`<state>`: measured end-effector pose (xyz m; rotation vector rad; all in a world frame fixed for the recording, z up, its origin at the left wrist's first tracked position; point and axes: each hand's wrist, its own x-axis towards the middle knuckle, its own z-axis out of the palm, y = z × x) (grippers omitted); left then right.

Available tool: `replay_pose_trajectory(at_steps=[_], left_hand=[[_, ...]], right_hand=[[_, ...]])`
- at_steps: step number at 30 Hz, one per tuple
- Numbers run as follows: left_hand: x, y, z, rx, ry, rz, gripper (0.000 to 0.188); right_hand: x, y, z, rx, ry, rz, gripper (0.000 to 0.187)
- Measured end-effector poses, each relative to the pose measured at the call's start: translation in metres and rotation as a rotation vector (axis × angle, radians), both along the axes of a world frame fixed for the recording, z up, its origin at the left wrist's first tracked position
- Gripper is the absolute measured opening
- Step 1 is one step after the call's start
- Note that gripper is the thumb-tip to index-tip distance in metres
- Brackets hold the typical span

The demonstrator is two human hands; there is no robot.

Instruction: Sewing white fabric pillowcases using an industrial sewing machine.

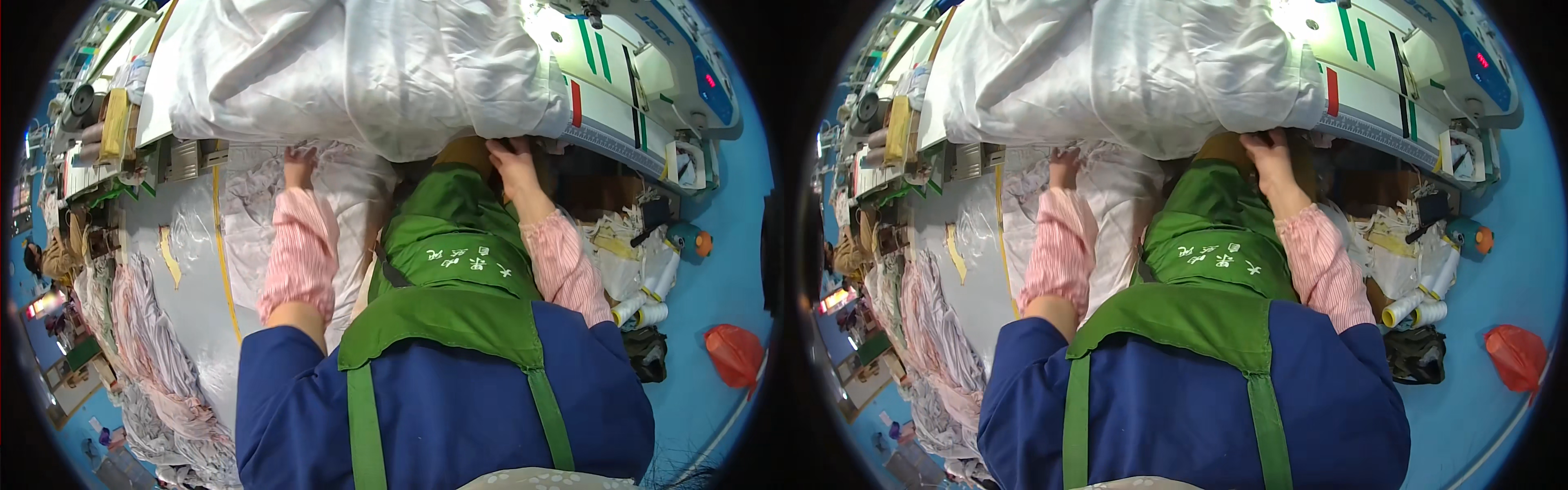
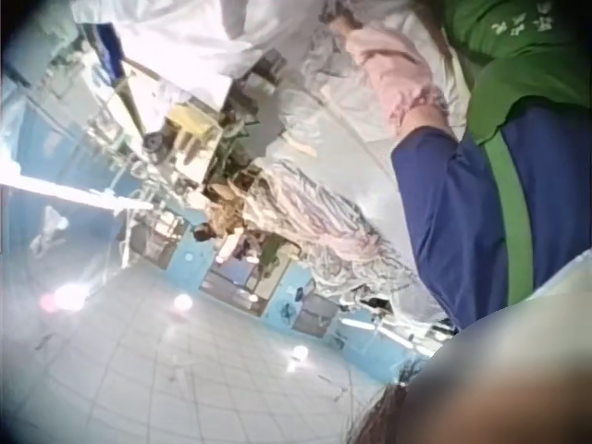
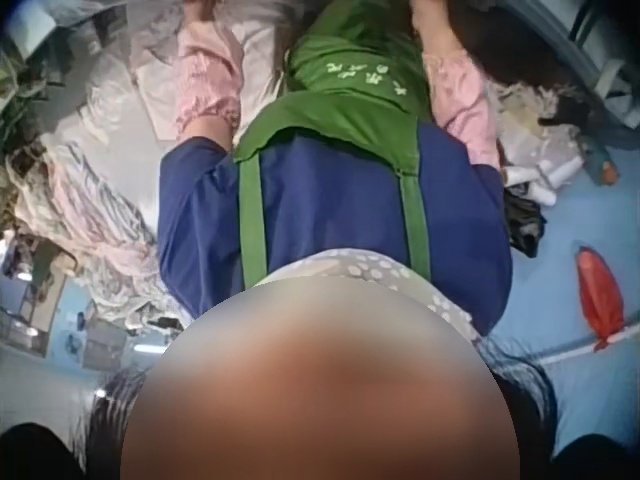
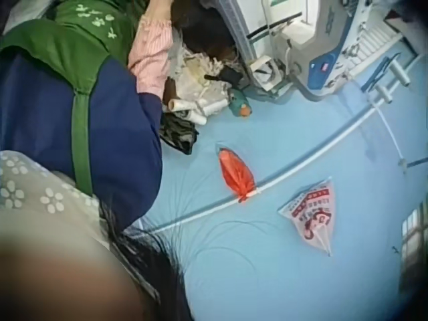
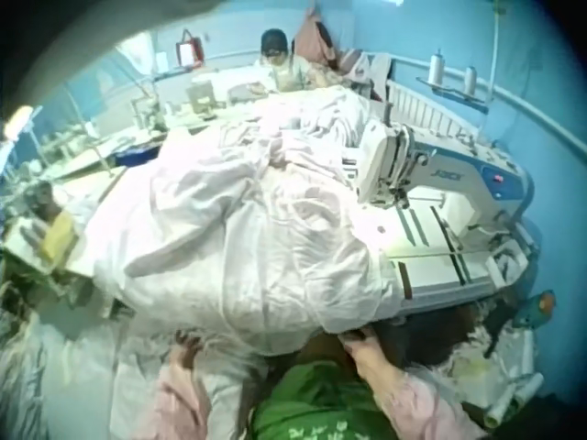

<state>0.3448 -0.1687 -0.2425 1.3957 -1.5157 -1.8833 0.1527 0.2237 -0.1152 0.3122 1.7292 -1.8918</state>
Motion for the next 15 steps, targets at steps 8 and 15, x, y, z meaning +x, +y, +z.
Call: replay_pose_trajectory(at_steps=[8, 15], left_hand=[[0.009, -0.035, 0.034, -0.536, -0.256, -1.046, 0.045], [0.060, 0.102, 0.200, -0.150, -0.361, -1.447, 0.075]], right_hand=[[0.055, 0.039, 0.038, -0.030, 0.020, 0.408, 0.036], [0.099, 0.016, 0.102, -0.187, 0.099, 1.102, 0.052]])
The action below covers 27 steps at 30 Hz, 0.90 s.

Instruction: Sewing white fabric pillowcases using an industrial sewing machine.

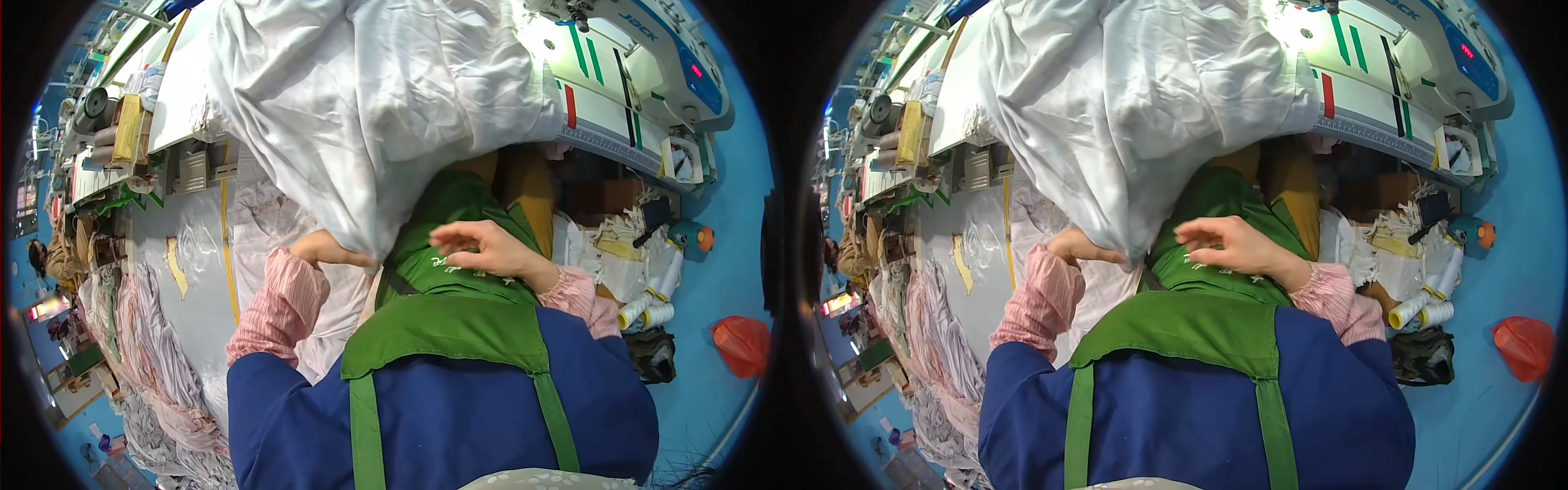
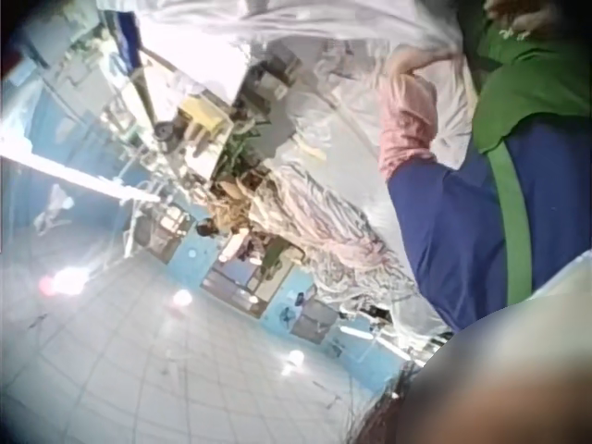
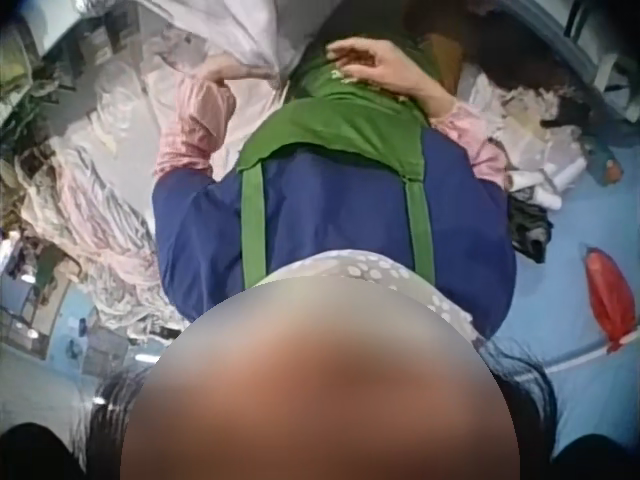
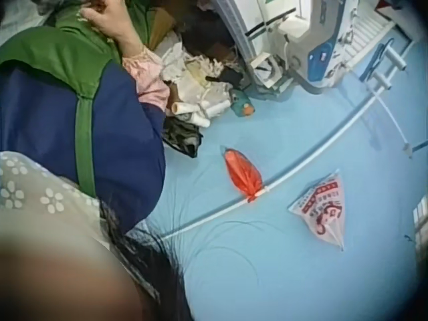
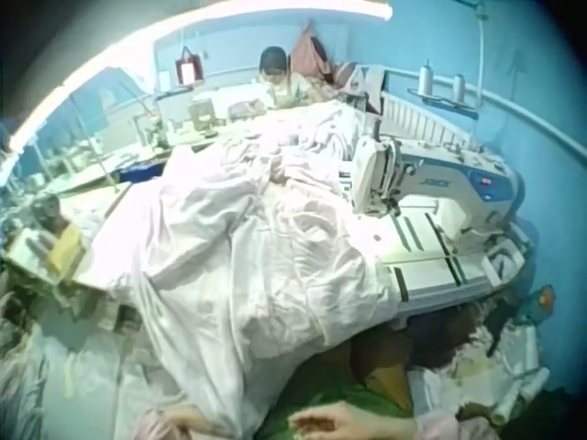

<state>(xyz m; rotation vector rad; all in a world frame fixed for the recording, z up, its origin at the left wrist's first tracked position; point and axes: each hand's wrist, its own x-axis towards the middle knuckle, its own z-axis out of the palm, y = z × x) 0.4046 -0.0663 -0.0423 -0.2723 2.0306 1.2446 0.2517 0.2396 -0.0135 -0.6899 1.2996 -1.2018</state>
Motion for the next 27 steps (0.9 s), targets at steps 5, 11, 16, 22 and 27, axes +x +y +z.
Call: replay_pose_trajectory(at_steps=[5, 11, 16, 22, 27], left_hand=[[-0.100, 0.050, 0.105, 0.556, 0.606, 0.321, 0.027], [-0.252, 0.098, 0.105, 0.922, 0.546, 0.768, 0.035], [-0.278, 0.095, 0.064, 0.695, 0.483, 0.828, 0.052], [-0.295, 0.069, 0.075, -0.459, 1.309, 0.234, 0.043], [-0.331, 0.051, 0.079, -0.978, 1.333, -0.058, 0.031]], right_hand=[[-0.011, -0.016, 0.054, -0.454, 0.084, -0.449, 0.095], [-0.098, 0.036, 0.070, -0.301, 0.354, -1.385, 0.055], [-0.115, 0.051, 0.050, -0.164, 0.806, -1.223, 0.045], [-0.194, 0.017, 0.035, -0.113, 1.361, -1.033, 0.036], [-0.264, -0.016, 0.028, 0.002, 1.425, -0.740, 0.036]])
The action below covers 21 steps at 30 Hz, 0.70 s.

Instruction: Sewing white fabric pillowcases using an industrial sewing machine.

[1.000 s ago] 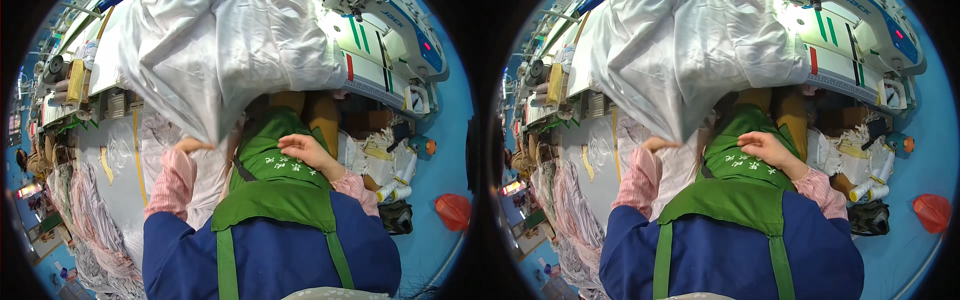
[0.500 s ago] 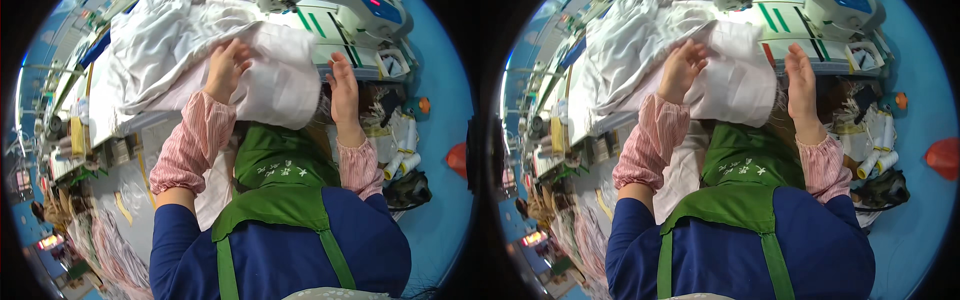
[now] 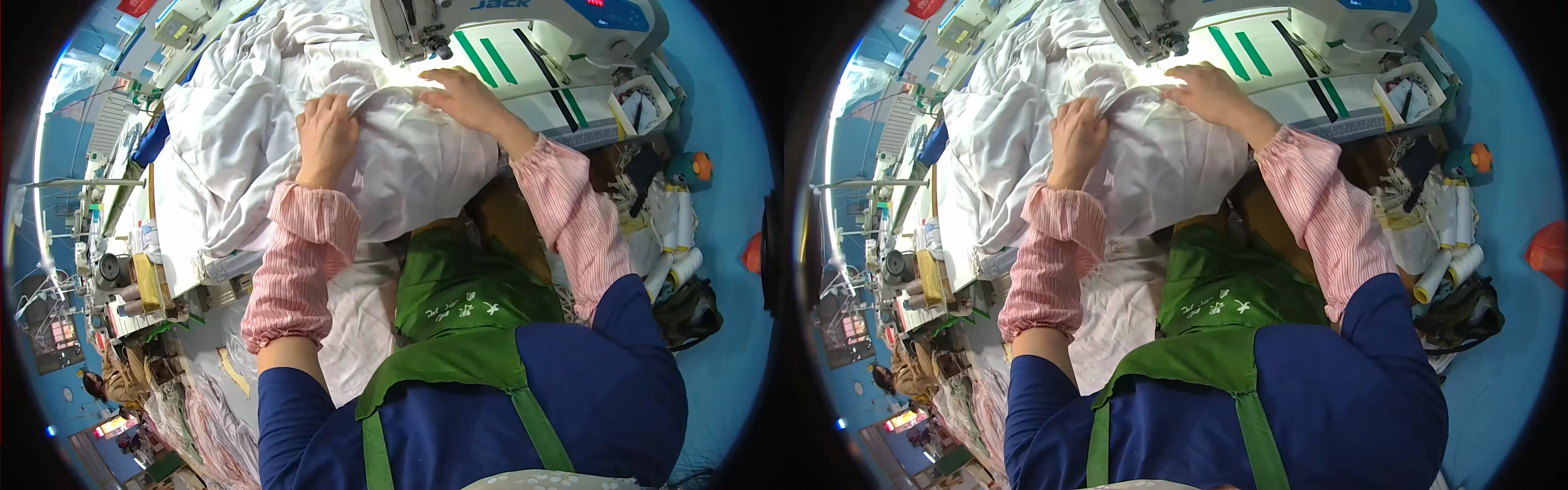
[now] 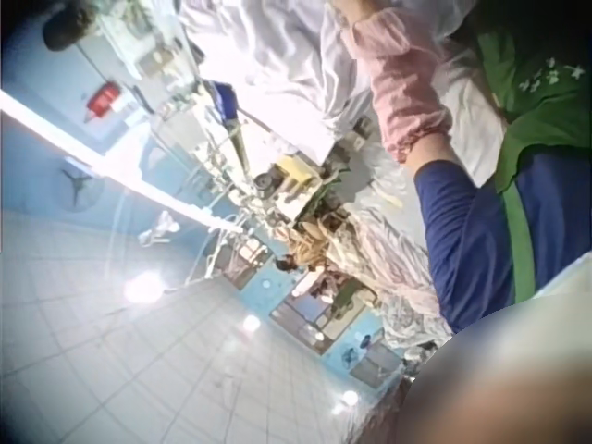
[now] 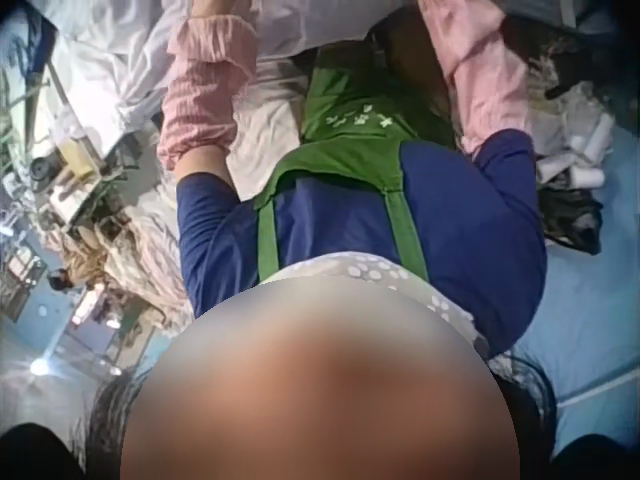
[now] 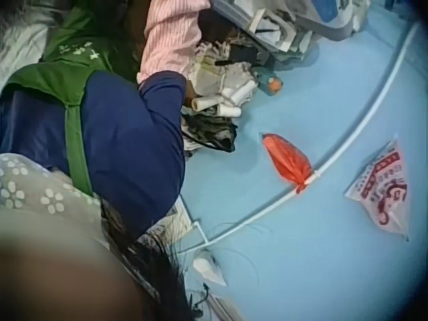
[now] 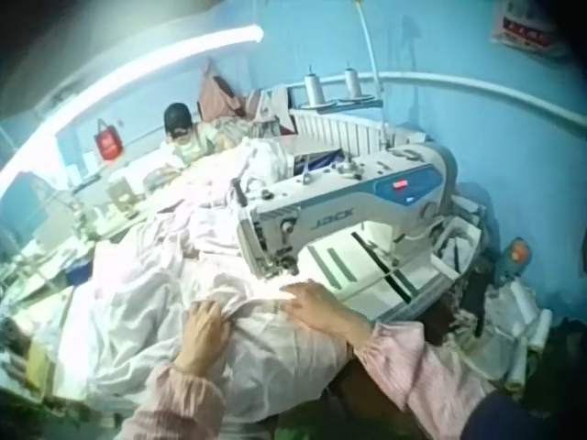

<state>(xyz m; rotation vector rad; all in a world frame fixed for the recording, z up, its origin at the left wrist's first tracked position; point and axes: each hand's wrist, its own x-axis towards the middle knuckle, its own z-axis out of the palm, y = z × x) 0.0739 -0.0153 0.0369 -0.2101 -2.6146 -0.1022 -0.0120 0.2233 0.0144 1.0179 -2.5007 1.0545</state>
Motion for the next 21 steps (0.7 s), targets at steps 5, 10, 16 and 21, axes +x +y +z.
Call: replay_pose_trajectory(at_steps=[5, 10, 16, 21], left_hand=[[-0.002, -0.013, 0.006, -0.045, -0.059, -0.014, 0.016], [0.032, -0.042, 0.034, 0.353, -0.219, -0.047, 0.014], [0.049, -0.055, 0.080, 0.430, -0.360, -0.165, 0.012], [0.058, -0.052, 0.097, 0.378, -0.390, -0.163, 0.011]], right_hand=[[-0.016, 0.003, 0.003, -0.055, -0.111, 0.241, 0.026], [0.003, 0.031, 0.013, -0.194, -0.082, 0.294, 0.016], [0.018, 0.055, 0.037, -0.282, -0.127, 0.497, 0.022], [0.031, 0.070, 0.054, -0.241, -0.230, 0.496, 0.021]])
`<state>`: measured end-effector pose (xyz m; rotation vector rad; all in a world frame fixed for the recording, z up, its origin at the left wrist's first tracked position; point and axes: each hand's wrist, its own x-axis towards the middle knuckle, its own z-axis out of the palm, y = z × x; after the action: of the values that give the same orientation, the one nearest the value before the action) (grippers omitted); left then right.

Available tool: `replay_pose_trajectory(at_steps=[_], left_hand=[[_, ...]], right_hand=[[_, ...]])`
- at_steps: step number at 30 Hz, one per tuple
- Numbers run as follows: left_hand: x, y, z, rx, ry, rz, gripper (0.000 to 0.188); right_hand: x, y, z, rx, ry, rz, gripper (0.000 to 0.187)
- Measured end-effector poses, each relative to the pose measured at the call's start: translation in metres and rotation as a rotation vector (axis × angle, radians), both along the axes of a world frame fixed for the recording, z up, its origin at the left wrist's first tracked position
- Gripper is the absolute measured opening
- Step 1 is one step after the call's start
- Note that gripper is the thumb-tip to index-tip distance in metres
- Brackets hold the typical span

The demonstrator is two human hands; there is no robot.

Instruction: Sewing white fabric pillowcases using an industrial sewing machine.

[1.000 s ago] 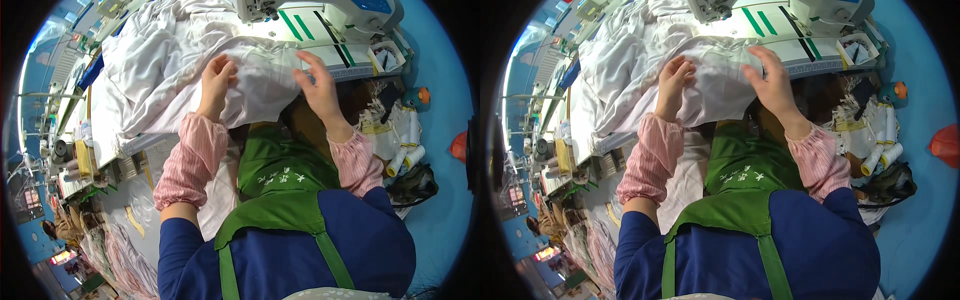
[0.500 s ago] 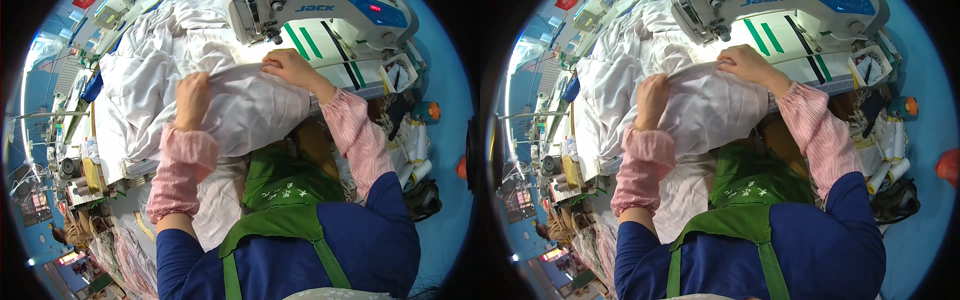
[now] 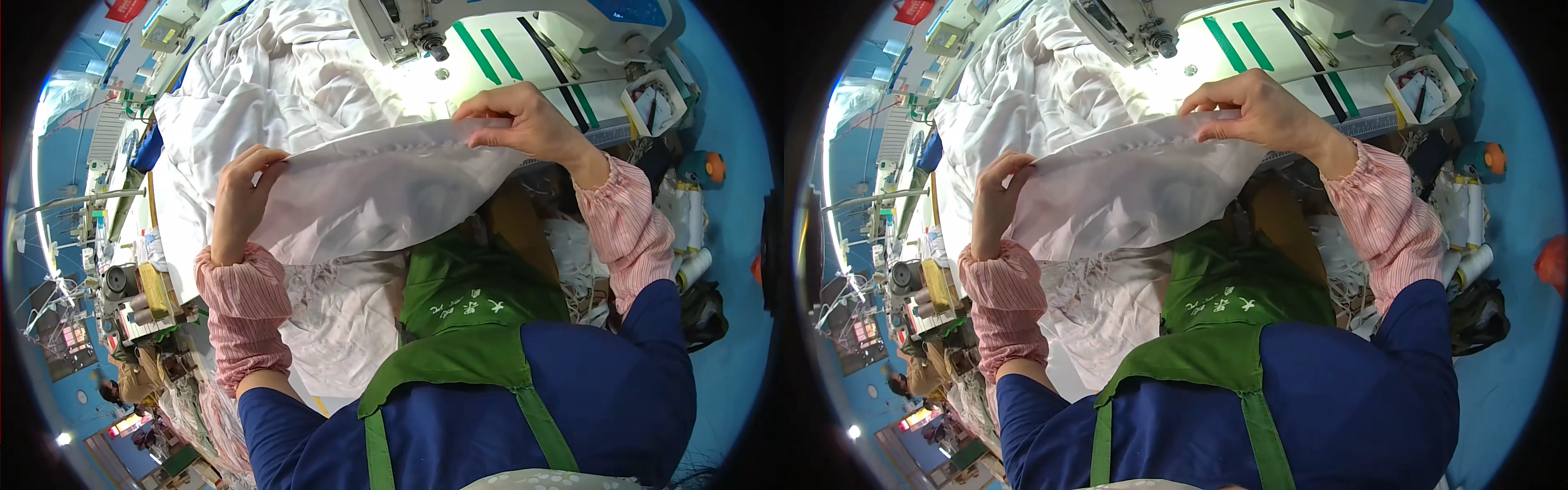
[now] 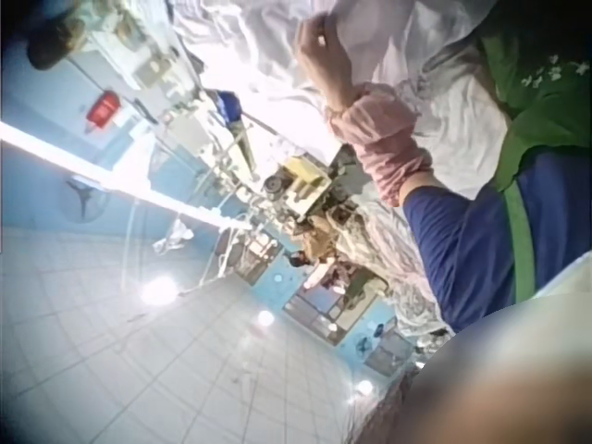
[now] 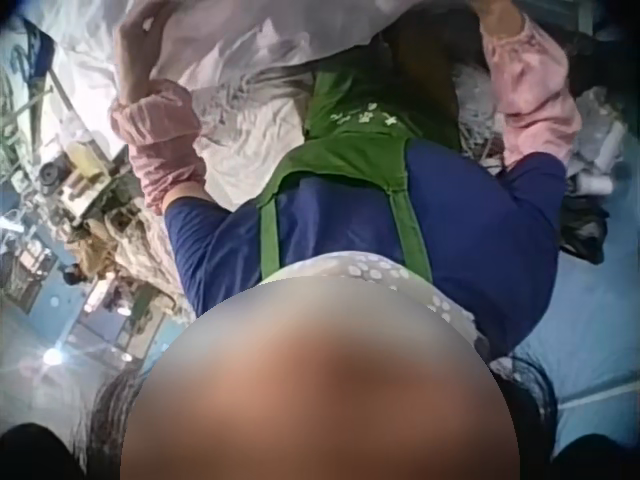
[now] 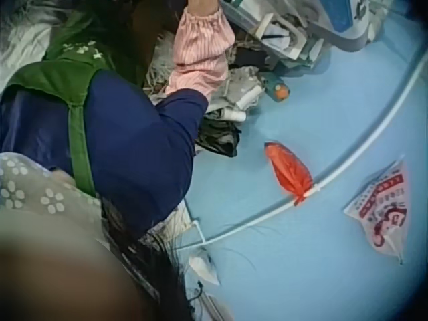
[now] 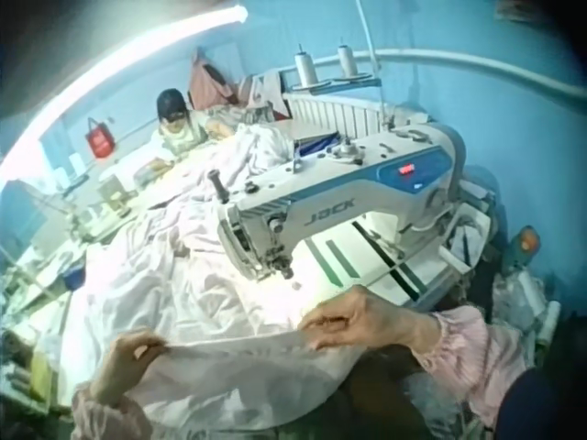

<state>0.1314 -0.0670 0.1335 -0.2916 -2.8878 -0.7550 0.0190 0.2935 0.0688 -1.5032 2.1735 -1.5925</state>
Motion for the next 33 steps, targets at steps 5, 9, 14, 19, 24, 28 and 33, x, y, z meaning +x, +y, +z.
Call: replay_pose_trajectory(at_steps=[5, 9, 14, 19, 24, 28, 33], left_hand=[[0.007, 0.003, -0.002, -0.055, 0.081, -0.031, 0.009], [0.011, 0.004, 0.000, -0.078, 0.109, -0.034, 0.009], [0.017, 0.004, 0.006, -0.096, 0.135, -0.045, 0.008], [0.026, 0.002, 0.014, -0.116, 0.139, 0.003, 0.011], [0.034, -0.001, 0.017, -0.133, 0.155, -0.012, 0.010], [0.039, -0.003, 0.018, -0.131, 0.157, 0.002, 0.009], [0.039, -0.014, 0.012, -0.125, 0.107, 0.061, 0.008]], right_hand=[[0.008, 0.008, 0.005, 0.052, -0.091, 0.010, 0.014], [0.009, 0.012, 0.005, 0.039, 0.085, 0.018, 0.015], [0.015, 0.023, 0.003, 0.073, 0.020, -0.012, 0.015], [0.022, 0.038, 0.001, 0.099, -0.019, -0.090, 0.013], [0.031, 0.052, 0.000, 0.038, -0.107, -0.174, 0.009], [0.035, 0.058, 0.000, 0.018, -0.069, -0.247, 0.008], [0.036, 0.058, -0.003, 0.074, 0.210, -0.314, 0.007]])
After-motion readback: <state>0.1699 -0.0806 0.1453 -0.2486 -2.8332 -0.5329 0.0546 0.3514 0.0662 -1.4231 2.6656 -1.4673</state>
